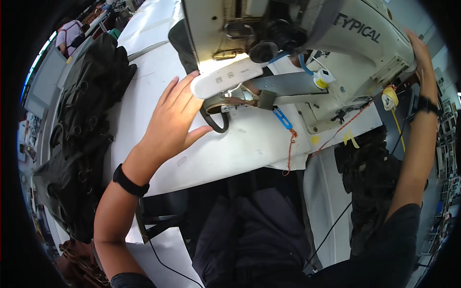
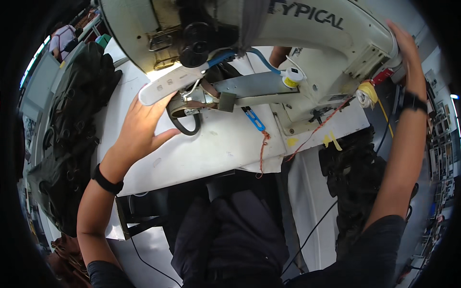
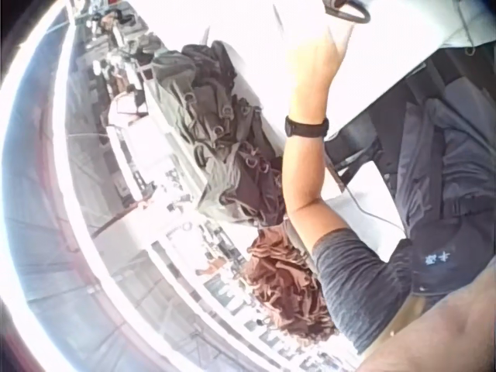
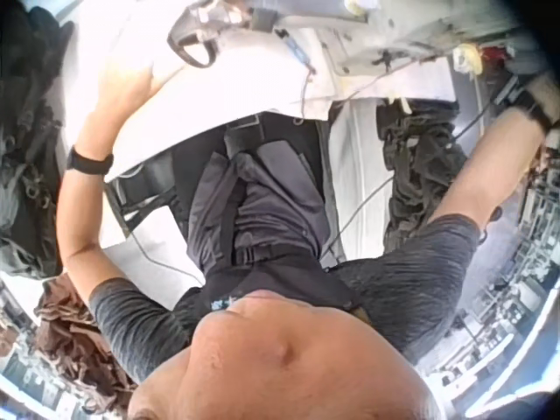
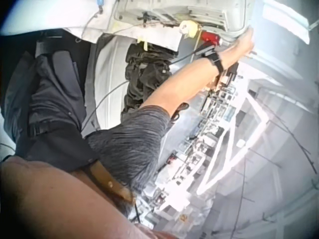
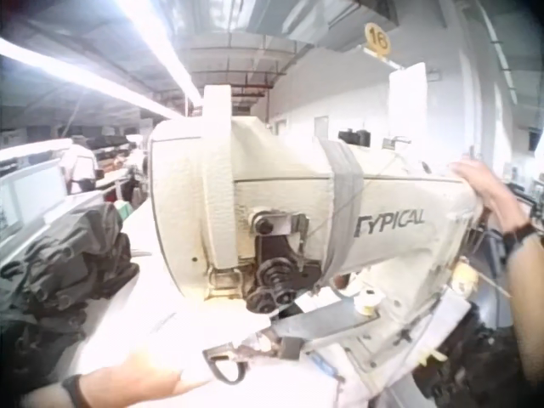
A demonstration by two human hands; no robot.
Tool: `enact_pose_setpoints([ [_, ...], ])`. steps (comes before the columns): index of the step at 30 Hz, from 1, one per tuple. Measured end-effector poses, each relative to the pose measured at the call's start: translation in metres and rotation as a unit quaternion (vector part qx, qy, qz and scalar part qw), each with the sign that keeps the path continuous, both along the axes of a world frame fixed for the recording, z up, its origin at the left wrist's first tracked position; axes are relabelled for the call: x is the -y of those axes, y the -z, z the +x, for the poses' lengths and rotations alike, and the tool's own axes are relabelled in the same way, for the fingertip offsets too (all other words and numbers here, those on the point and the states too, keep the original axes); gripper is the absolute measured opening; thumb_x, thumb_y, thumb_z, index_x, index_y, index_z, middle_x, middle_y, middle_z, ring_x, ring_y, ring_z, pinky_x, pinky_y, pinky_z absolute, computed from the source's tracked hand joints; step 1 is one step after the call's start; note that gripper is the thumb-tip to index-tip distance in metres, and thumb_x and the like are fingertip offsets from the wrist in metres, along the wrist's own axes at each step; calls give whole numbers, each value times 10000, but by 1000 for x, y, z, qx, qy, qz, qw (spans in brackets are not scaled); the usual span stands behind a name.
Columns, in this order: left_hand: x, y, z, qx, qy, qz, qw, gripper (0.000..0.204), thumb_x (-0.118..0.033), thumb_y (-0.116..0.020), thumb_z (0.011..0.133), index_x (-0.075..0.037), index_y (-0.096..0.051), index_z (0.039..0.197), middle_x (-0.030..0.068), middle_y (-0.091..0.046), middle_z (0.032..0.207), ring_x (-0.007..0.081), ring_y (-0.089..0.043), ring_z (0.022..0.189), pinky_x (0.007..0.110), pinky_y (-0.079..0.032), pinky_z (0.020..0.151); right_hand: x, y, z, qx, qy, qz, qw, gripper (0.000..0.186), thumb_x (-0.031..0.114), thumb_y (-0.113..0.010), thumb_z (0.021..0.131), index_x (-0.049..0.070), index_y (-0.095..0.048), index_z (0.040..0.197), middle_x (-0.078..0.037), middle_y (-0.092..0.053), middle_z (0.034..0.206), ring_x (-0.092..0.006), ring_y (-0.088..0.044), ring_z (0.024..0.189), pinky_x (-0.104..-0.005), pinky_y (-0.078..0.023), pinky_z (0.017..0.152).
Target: The person uses an industrial sewing machine to stitch zippers onto dark green canvas bags. They repeatedly guide the fabric under the needle, sew along the zipper edges, and trim excess thread with scissors. The person handles multiple bags, moving finished units aside and picking up new ones from a stack.
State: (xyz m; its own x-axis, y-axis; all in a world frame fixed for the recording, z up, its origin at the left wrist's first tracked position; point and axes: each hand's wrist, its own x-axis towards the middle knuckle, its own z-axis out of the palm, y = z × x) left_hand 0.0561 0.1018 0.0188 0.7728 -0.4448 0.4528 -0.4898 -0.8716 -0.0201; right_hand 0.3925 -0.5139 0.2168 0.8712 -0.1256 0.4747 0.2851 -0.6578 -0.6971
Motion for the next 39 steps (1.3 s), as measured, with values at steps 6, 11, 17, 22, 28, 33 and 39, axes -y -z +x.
enact_pose_setpoints([
  [6, -8, 14, 34, 28, 40, 69, 996, 791, -254, -904, 703, -34, -599, 1399, 189, -591, 1451, 360, -491, 1434, 558, -309, 1256, 11, 175, -76, 168, 135, -45, 976, 582, 453, -481, 1126, -46, -664, 1362, -173, -747, 1246, -238, -665, 1205, -363, -466, 1072],
  [11, -13, 27, 61, 106, 76, 29, 991, 521, -161, -820, 753, -61, -711, 1252, 137, -687, 1335, 340, -620, 1265, 517, -394, 1212, -13, 38, -43, 133, 68, -11, 989, 609, 492, -614, 1050, -29, -685, 1359, -153, -739, 1266, -227, -675, 1180, -306, -485, 1026],
  [17, -18, 36, 74, 128, 42, 79, 988, 430, -149, -771, 806, -57, -739, 1225, 134, -667, 1368, 389, -605, 1250, 477, -431, 1159, -87, 110, -76, 258, 66, 343, 901, 560, 443, -640, 1038, -66, -726, 1256, -129, -750, 1185, -217, -726, 1039, -333, -554, 938],
  [22, -40, 68, 84, -12, -53, -67, 996, 387, -75, -701, 914, -35, -679, 1299, 130, -682, 1349, 339, -585, 1296, 446, -344, 1225, -96, 132, -86, 254, 40, 379, 889, 531, 413, -630, 1048, -77, -714, 1234, -136, -750, 1135, -214, -726, 982, -338, -567, 877],
  [28, -50, 76, 96, 94, -139, 86, 982, 333, -61, -603, 957, -19, -682, 1277, 120, -711, 1307, 256, -608, 1285, 472, -362, 1198, -94, 127, -81, 277, 13, 380, 882, 517, 423, -627, 1050, -68, -719, 1183, -110, -743, 1043, -196, -705, 864, -347, -568, 796],
  [33, -33, 76, 54, 78, -272, 332, 900, 260, -155, -636, 910, -74, -737, 1135, 93, -700, 1148, 248, -633, 1126, 461, -441, 1027, -78, 129, -72, 262, 10, 366, 893, 529, 441, -607, 1056, -63, -721, 1170, -107, -735, 1007, -199, -704, 840, -351, -572, 778],
  [39, 6, 53, -51, -75, -309, 354, 880, 138, -170, -631, 899, -116, -672, 1020, 37, -594, 962, 206, -596, 949, 362, -442, 848, -34, 140, -107, 348, 124, 46, 928, 416, 327, -615, 1070, -55, -730, 1187, -110, -748, 1070, -178, -703, 996, -314, -545, 894],
])
